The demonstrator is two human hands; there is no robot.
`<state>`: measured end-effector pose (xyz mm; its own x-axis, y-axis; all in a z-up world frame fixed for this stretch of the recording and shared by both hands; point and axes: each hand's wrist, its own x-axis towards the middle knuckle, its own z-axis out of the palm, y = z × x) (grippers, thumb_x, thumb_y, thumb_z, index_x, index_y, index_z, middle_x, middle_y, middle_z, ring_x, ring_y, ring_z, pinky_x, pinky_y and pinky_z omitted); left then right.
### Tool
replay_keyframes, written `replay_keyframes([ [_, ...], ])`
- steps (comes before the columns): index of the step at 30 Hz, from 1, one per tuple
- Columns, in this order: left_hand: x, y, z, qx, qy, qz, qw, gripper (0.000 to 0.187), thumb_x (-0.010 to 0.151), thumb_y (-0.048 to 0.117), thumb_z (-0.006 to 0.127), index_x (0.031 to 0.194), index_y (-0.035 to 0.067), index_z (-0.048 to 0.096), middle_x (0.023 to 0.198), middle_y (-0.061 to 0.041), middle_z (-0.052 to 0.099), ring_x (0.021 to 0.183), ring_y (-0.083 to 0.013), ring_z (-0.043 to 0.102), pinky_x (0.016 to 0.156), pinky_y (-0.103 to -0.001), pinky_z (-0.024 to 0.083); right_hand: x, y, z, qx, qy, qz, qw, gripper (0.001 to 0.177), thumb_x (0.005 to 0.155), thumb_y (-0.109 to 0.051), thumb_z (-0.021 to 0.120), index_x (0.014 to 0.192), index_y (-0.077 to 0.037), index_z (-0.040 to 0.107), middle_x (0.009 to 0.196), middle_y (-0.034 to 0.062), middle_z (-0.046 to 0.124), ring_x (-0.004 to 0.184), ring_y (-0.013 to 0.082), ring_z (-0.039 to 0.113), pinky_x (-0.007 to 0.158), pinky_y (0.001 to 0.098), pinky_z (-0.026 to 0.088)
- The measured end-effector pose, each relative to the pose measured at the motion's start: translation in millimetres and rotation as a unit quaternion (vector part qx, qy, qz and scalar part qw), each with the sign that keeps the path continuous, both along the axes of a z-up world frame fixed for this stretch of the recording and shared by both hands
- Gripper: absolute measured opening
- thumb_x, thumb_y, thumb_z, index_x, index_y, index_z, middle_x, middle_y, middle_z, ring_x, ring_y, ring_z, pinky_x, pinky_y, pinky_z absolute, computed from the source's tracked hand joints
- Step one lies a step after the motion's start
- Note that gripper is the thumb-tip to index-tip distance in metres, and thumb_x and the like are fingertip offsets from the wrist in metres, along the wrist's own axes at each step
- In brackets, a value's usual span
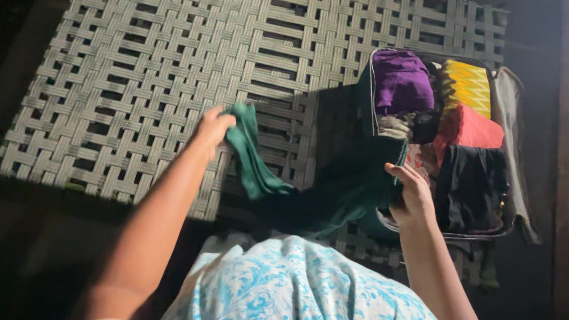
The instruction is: The person folds a dark garment and a green garment on a woven mat, then places them into a teal suitcase already containing folded clothes. The person closes and zips the suitcase.
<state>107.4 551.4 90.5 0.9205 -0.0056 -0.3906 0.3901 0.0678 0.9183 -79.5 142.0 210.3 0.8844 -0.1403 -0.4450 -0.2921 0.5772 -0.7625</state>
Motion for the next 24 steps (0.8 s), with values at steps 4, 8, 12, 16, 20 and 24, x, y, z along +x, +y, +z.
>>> replay_keyframes([
  [4, 72.0, 11.1, 62.8, -0.01, -0.191, 0.088, 0.978, 0.046, 0.097, 0.023, 0.071, 0.136, -0.001, 0.063, 0.123, -0.013, 0.069, 0.109, -0.0225, 0.066, 0.093, -0.036, 0.055, -6.5, 19.9, 21.0, 0.037, -0.044, -0.02, 0.998, 0.013, 0.093, -0.009, 0.067, 0.105, -0.008, 0.068, 0.089, 0.0043, 0.072, 0.074, 0.0167, 0.072, 0.066, 0.0317, 0.06],
  [8, 94.7, 37.7, 123.9, -0.176, -0.31, 0.122, 0.926, 0.078, 0.101, 0.023, 0.071, 0.161, 0.006, 0.023, 0.156, -0.008, 0.038, 0.141, -0.0233, 0.046, 0.114, -0.038, 0.046, -11.0, 44.6, 10.2, 0.025, -0.057, -0.04, 0.997, 0.016, 0.093, -0.005, 0.064, 0.107, -0.011, 0.066, 0.092, 0.0017, 0.07, 0.076, 0.0135, 0.072, 0.066, 0.0295, 0.059],
  [12, 35.9, 25.5, 98.6, -0.1, -0.215, 0.029, 0.971, 0.077, 0.095, 0.028, 0.063, 0.16, 0.012, 0.026, 0.155, -0.004, 0.046, 0.134, -0.0191, 0.053, 0.1, -0.038, 0.05, -2.7, 78.3, -45.1, -0.009, -0.061, -0.037, 0.997, 0.02, 0.096, 0.001, 0.07, 0.103, -0.016, 0.061, 0.091, 0.0011, 0.07, 0.064, 0.0088, 0.06, 0.052, 0.0259, 0.046],
  [16, -65.5, -11.4, 18.8, -0.115, -0.062, -0.191, 0.973, 0.052, 0.09, 0.031, 0.073, 0.136, 0.013, 0.06, 0.125, 0.002, 0.071, 0.108, -0.0095, 0.069, 0.068, -0.028, 0.05, 16.3, 142.3, -100.0, -0.047, 0.029, -0.03, 0.998, 0.029, 0.094, 0.003, 0.073, 0.099, -0.017, 0.052, 0.089, 0.0078, 0.072, 0.062, 0.0145, 0.056, 0.051, 0.0292, 0.045],
  [20, -105.5, -8.9, -41.5, 0.048, -0.231, -0.278, 0.931, 0.074, 0.076, 0.041, 0.088, 0.133, 0.003, 0.061, 0.124, -0.016, 0.066, 0.112, -0.0293, 0.067, 0.094, -0.038, 0.052, 25.3, 215.3, -112.7, -0.025, 0.087, 0.007, 0.996, 0.016, 0.091, 0.0, 0.066, 0.104, -0.009, 0.064, 0.093, 0.0063, 0.072, 0.078, 0.0169, 0.071, 0.062, 0.0309, 0.054],
  [24, -106.1, 22.6, -88.4, 0.233, -0.32, -0.225, 0.89, 0.074, 0.065, 0.041, 0.092, 0.121, -0.001, 0.068, 0.115, -0.021, 0.068, 0.107, -0.0373, 0.066, 0.094, -0.044, 0.052, 25.8, 263.7, -105.1, 0.022, 0.077, 0.056, 0.995, 0.009, 0.094, 0.0, 0.065, 0.101, -0.006, 0.064, 0.092, 0.0075, 0.071, 0.078, 0.0187, 0.07, 0.071, 0.0369, 0.057],
])
